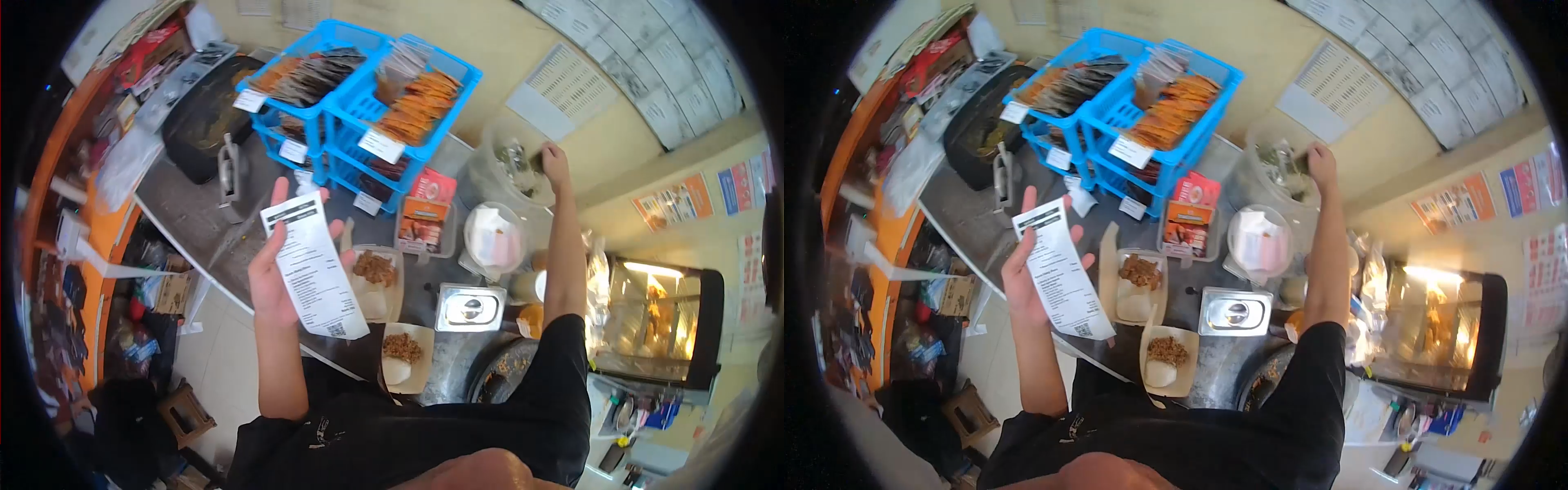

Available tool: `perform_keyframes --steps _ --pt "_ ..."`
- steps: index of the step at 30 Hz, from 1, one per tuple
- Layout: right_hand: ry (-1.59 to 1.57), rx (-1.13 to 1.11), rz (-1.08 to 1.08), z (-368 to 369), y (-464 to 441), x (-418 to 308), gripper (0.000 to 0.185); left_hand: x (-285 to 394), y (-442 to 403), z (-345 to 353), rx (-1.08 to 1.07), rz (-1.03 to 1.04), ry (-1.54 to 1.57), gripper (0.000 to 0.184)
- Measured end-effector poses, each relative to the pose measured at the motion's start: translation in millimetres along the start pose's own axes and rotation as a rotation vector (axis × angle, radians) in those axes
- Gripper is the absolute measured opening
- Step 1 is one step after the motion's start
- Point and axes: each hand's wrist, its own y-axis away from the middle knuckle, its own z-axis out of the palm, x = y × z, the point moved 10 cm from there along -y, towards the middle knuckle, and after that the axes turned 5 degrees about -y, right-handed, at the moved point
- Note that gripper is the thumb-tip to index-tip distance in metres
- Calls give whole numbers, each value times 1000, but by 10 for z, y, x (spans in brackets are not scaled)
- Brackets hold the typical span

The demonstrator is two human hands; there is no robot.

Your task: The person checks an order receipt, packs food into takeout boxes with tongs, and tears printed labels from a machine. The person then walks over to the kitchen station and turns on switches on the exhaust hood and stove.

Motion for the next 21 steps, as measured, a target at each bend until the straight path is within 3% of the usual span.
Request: perform_keyframes --steps 2,3,5,6,7,8,10,14,16,17,18,19,20,21 --pt "107 -32 146 12 128 -100 32 57 29 -94 -15 52 11 62" --pt "235 -203 224 167 167 -178 36 82 46 -126 -20 42 -2 64" --pt "470 -241 10 532 144 -160 43 165 54 -183 -19 61 -3 66" --pt "574 -353 186 666 153 -3 51 195 55 -176 -28 63 25 67" --pt "598 -624 344 914 230 186 50 257 87 -193 -4 81 -5 67" --pt "793 -635 101 1045 267 265 45 266 86 -224 11 71 -22 67" --pt "602 -720 127 1304 257 827 43 332 108 -275 -1 104 -29 67" --pt "765 -562 162 1199 171 1147 34 384 216 -334 37 140 -50 68" --pt "680 -443 123 966 177 553 35 413 230 -356 61 144 -68 68" --pt "671 -450 239 863 229 494 33 439 235 -353 56 168 -68 68" --pt "730 -411 27 771 219 424 41 431 236 -368 54 177 -55 67" --pt "766 -332 123 594 164 559 43 455 247 -358 22 189 -84 67" --pt "809 -225 63 457 59 724 41 448 269 -361 3 195 -104 67" --pt "763 -135 54 241 59 433 37 470 289 -362 14 197 -114 65"
